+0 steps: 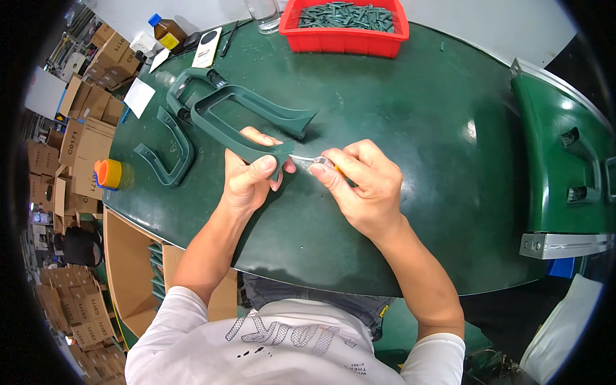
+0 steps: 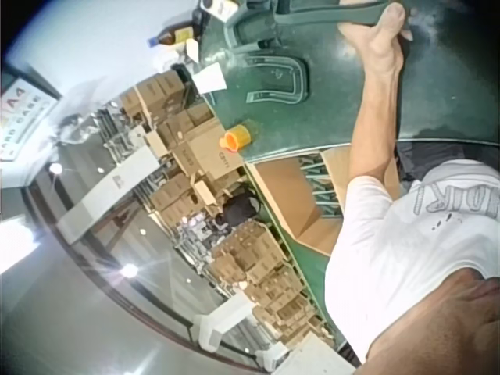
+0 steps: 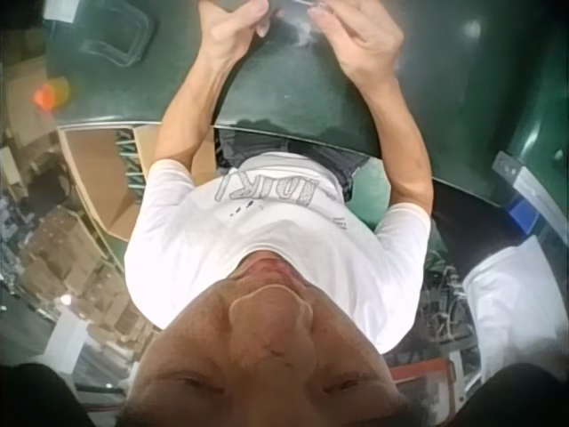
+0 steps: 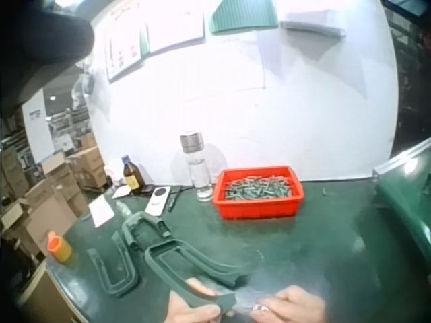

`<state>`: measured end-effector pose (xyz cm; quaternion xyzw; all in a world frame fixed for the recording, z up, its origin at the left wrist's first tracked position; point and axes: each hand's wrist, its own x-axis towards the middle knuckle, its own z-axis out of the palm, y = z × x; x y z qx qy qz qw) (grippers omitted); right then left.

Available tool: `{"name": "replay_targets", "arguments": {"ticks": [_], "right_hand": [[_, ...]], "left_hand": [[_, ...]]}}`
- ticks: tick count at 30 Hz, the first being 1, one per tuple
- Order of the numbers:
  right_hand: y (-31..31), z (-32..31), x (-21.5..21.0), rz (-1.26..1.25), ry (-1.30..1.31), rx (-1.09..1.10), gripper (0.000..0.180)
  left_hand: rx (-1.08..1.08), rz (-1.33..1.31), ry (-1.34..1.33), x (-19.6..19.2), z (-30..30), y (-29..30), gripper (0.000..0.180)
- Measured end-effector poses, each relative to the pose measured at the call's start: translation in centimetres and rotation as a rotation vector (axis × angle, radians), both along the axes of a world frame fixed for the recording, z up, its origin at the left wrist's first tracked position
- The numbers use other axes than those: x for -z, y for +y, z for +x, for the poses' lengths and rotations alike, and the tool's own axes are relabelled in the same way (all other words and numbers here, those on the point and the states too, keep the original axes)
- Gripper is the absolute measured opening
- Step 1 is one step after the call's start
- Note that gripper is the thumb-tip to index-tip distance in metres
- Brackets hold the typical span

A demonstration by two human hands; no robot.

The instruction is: Remove excess material from green plastic parts using a tool and place them in a box.

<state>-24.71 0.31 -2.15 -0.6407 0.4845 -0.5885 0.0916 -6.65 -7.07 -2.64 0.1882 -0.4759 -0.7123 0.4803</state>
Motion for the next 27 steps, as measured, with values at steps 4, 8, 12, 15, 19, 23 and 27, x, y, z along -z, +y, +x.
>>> {"name": "replay_targets", "arguments": {"ticks": [4, 8, 12, 15, 19, 23, 27], "right_hand": [[0.0, 0.2, -0.1, 0.027, -0.009, 0.010, 0.019], [0.1, 0.2, -0.2, 0.059, 0.001, 0.015, 0.019], [0.1, 0.2, -0.3, 0.066, 0.009, 0.021, 0.018], [0.1, 0.2, -0.3, 0.072, 0.005, 0.025, 0.018], [0.2, 0.2, -0.3, 0.073, 0.004, 0.033, 0.018], [0.2, 0.4, -0.4, 0.088, -0.006, 0.056, 0.017], [-0.6, -1.0, -0.4, 0.201, -0.106, 0.292, 0.018]], "left_hand": [[0.010, -0.018, 0.001, 0.2, 0.0, -0.1, 0.029], [0.022, -0.019, -0.014, 0.1, 0.0, -0.1, 0.029], [0.026, -0.025, -0.021, 0.1, 0.0, -0.1, 0.029], [0.026, -0.018, -0.020, 0.1, 0.0, 0.0, 0.029], [0.031, -0.021, -0.018, 0.1, 0.0, -0.1, 0.030], [0.034, -0.017, -0.022, 0.3, 0.1, -0.2, 0.031], [0.083, -0.127, -0.076, 0.9, 0.4, 0.1, 0.038]]}}
